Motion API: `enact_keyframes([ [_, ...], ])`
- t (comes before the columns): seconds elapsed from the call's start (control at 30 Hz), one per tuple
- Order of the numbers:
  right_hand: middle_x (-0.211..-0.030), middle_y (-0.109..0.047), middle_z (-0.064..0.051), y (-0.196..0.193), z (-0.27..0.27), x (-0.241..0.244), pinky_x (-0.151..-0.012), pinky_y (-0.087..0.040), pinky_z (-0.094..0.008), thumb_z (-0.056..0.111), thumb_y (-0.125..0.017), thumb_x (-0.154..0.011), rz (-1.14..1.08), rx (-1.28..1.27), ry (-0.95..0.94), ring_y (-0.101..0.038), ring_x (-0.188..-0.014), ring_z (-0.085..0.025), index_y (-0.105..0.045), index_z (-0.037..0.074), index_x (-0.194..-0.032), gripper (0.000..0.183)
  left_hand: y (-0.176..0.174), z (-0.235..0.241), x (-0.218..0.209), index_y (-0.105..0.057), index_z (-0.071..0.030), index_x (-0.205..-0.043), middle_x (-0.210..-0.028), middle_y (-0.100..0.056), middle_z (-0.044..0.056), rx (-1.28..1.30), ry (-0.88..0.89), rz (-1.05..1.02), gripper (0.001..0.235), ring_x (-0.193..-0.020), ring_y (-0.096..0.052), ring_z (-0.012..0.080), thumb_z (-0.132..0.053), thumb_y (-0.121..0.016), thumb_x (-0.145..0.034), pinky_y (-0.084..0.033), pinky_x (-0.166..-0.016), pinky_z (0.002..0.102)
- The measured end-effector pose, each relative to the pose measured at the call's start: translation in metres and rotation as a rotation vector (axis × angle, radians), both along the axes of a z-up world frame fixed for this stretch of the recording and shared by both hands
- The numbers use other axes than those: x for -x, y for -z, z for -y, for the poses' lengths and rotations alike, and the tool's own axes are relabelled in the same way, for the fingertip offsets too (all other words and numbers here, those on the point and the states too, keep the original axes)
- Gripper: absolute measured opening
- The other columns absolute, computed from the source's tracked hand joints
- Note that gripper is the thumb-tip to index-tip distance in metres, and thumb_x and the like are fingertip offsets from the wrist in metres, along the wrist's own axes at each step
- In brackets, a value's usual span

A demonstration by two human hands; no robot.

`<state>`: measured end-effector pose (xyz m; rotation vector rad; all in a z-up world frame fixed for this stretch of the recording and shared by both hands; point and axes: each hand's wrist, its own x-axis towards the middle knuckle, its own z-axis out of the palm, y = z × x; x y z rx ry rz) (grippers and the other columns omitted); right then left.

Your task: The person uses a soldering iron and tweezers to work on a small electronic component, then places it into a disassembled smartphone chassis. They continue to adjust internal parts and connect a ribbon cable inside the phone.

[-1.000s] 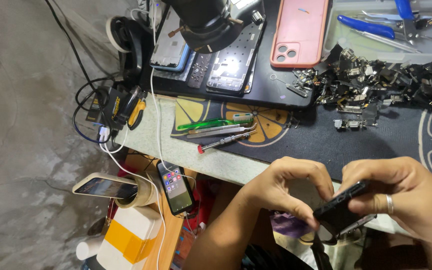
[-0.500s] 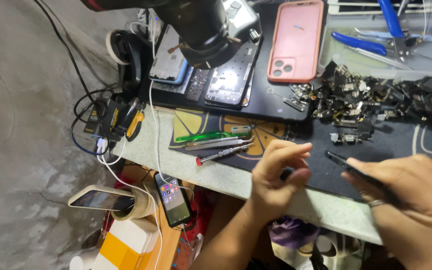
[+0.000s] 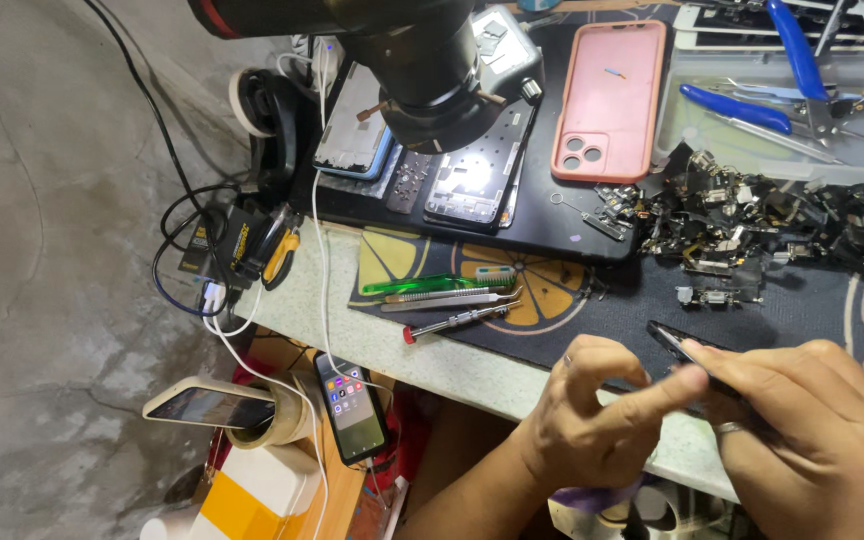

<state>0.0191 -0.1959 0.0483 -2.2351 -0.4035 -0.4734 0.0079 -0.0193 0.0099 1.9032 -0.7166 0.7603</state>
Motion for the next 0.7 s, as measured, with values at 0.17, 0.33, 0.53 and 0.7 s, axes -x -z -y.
enact_keyframes([
  [0.17,-0.091,-0.073,-0.007,-0.004,0.000,-0.002,-0.073,-0.051,-0.031,-0.005,-0.079,-0.070,-0.014,0.001,0.006,-0.065,-0.078,-0.020,-0.078,0.007,-0.105,0.037,0.006,0.002,-0.004,-0.072,-0.010,-0.118,-0.103,-0.050,0.009,0.084,-0.322,-0.142,0.041,-0.093,-0.055,0.0218,0.010,-0.066,-0.082,-0.050,-0.073,0.031],
  [0.33,-0.088,-0.073,-0.008,-0.003,0.006,-0.001,-0.072,-0.047,-0.031,0.000,-0.082,-0.074,0.018,0.132,-0.056,-0.063,-0.075,-0.019,-0.078,0.005,-0.103,0.031,0.014,0.006,-0.003,-0.069,-0.007,-0.106,-0.095,-0.062,0.005,0.473,-0.239,-0.291,0.018,-0.083,-0.062,0.0153,0.005,-0.077,-0.094,-0.051,-0.074,0.027],
  [0.53,-0.077,-0.069,-0.013,0.031,0.013,-0.007,-0.066,-0.044,-0.032,0.006,-0.087,-0.079,-0.011,0.155,0.038,-0.060,-0.064,-0.022,-0.079,0.001,-0.102,0.026,0.006,-0.049,0.002,-0.068,-0.010,-0.099,-0.093,-0.072,0.004,0.134,-0.414,-0.113,0.015,-0.093,-0.064,0.0219,0.000,-0.076,-0.090,-0.048,-0.090,0.036],
  [0.7,-0.079,-0.068,-0.012,0.037,0.021,-0.007,-0.065,-0.044,-0.030,0.008,-0.086,-0.079,-0.036,0.127,-0.036,-0.061,-0.062,-0.020,-0.078,0.002,-0.103,0.026,0.001,-0.114,-0.004,-0.072,-0.012,-0.108,-0.110,-0.068,0.002,-0.409,-0.756,-0.192,0.024,-0.110,-0.061,0.0272,-0.007,-0.073,-0.085,-0.042,-0.101,0.044],
])
